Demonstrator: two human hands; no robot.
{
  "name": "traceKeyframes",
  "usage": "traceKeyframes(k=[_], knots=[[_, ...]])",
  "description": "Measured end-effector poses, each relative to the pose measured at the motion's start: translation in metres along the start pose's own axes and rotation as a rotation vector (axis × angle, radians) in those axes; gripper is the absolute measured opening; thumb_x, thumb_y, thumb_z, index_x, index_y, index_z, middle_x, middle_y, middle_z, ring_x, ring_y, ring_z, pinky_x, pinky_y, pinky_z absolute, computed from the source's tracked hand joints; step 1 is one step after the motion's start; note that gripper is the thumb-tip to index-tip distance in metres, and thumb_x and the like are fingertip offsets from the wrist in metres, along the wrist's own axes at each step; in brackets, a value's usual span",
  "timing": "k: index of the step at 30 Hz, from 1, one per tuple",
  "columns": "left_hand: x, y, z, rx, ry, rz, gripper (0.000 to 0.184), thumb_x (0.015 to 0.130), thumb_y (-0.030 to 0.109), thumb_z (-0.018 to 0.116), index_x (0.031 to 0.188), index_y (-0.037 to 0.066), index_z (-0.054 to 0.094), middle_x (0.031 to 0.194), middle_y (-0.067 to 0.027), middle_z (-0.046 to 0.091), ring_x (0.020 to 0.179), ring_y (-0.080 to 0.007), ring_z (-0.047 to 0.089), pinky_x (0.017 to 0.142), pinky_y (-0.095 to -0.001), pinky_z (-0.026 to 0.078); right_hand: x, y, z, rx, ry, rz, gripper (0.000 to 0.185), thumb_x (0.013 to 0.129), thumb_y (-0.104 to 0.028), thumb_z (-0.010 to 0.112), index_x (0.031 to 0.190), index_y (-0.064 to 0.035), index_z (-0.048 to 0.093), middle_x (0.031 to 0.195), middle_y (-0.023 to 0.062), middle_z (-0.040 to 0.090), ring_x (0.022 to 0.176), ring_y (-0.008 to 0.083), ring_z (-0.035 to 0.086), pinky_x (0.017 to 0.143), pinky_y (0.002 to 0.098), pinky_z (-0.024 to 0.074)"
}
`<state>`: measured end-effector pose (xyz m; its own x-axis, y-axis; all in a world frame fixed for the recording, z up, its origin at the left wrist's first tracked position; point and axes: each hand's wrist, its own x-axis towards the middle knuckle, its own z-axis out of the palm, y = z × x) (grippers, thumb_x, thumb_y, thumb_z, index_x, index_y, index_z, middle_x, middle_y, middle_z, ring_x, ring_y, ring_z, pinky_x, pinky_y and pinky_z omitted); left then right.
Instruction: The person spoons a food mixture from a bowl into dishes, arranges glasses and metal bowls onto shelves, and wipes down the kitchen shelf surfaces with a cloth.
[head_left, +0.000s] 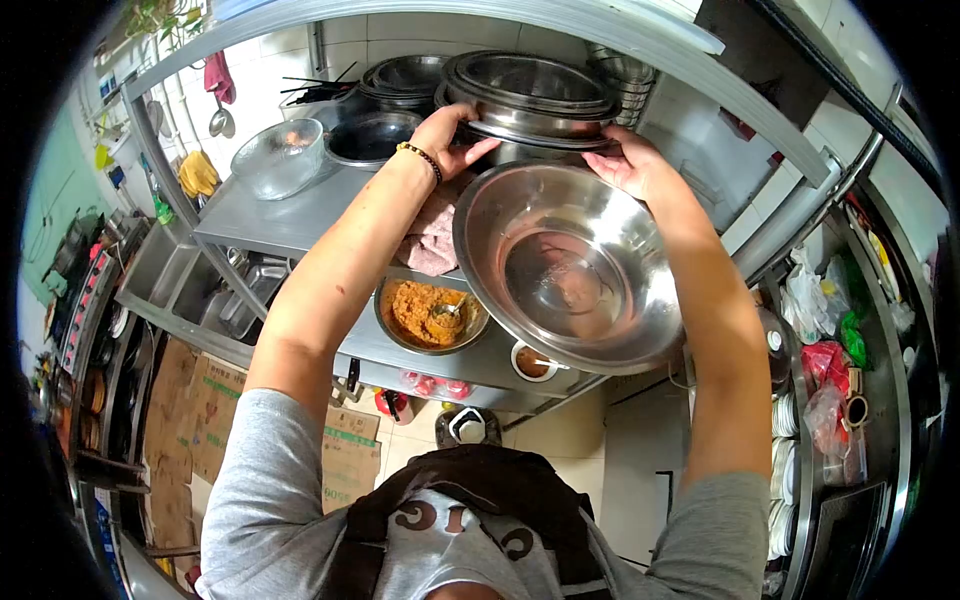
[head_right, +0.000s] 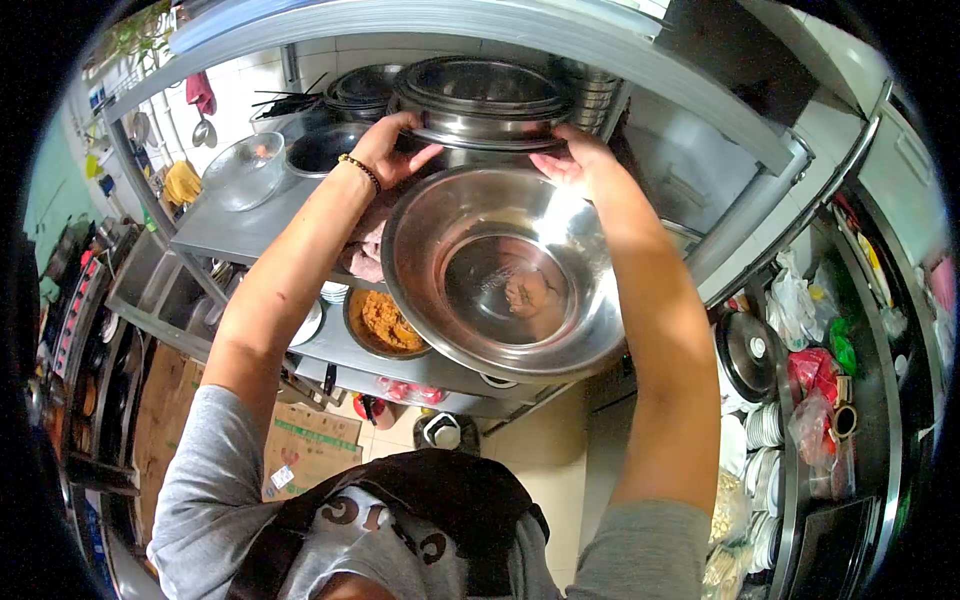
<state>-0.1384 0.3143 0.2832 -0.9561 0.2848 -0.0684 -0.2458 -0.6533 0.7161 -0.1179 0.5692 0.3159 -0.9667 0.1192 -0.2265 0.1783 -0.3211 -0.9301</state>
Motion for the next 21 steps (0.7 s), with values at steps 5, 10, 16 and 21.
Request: traceKeyframes(k=[5,10,16,21], knots=[[0.023,-0.003,-0.009,-0.005,-0.032,-0.067,0.024,0.074,0.001,0.053,0.098,0.002,0.052,0.099,-0.011,0.053,0.091,-0.0246,0.055,0.069,-0.0333,0.058,0.006,-0.004,-0.001,-0.038,0.063,-0.027,0.021,0.089,-0.015,0.048,0.102,0.0012,0.049,0.103,0.0208,0.053,0.094,0.0326,0.056,0.084,0.0421,0.0515],[0.015,0.004,0.0,0.029,0.029,-0.035,0.018,0.074,0.0,0.055,0.092,0.003,0.053,0.097,-0.0091,0.052,0.088,-0.0236,0.054,0.069,-0.0325,0.057,0.013,0.0,-0.004,-0.023,0.085,-0.09,0.022,0.08,-0.012,0.059,0.092,0.003,0.049,0.088,0.0181,0.049,0.083,0.0281,0.056,0.077,0.0372,0.0539],[0.007,0.013,0.003,-0.016,0.054,0.004,0.014,0.077,-0.001,0.054,0.09,0.004,0.054,0.097,-0.0081,0.051,0.084,-0.0223,0.053,0.068,-0.0316,0.057,0.005,-0.017,0.005,-0.007,-0.012,-0.136,0.018,0.075,-0.015,0.064,0.08,-0.0013,0.053,0.082,0.0136,0.049,0.075,0.0225,0.053,0.074,0.0324,0.054],[-0.001,0.021,0.006,-0.055,0.041,0.04,0.013,0.081,0.004,0.055,0.092,-0.001,0.05,0.097,-0.0124,0.05,0.084,-0.0242,0.054,0.068,-0.0311,0.057,-0.02,-0.027,0.017,-0.04,0.075,-0.162,0.015,0.076,-0.015,0.063,0.081,-0.0056,0.054,0.081,0.0099,0.053,0.077,0.0201,0.054,0.073,0.036,0.0524]])
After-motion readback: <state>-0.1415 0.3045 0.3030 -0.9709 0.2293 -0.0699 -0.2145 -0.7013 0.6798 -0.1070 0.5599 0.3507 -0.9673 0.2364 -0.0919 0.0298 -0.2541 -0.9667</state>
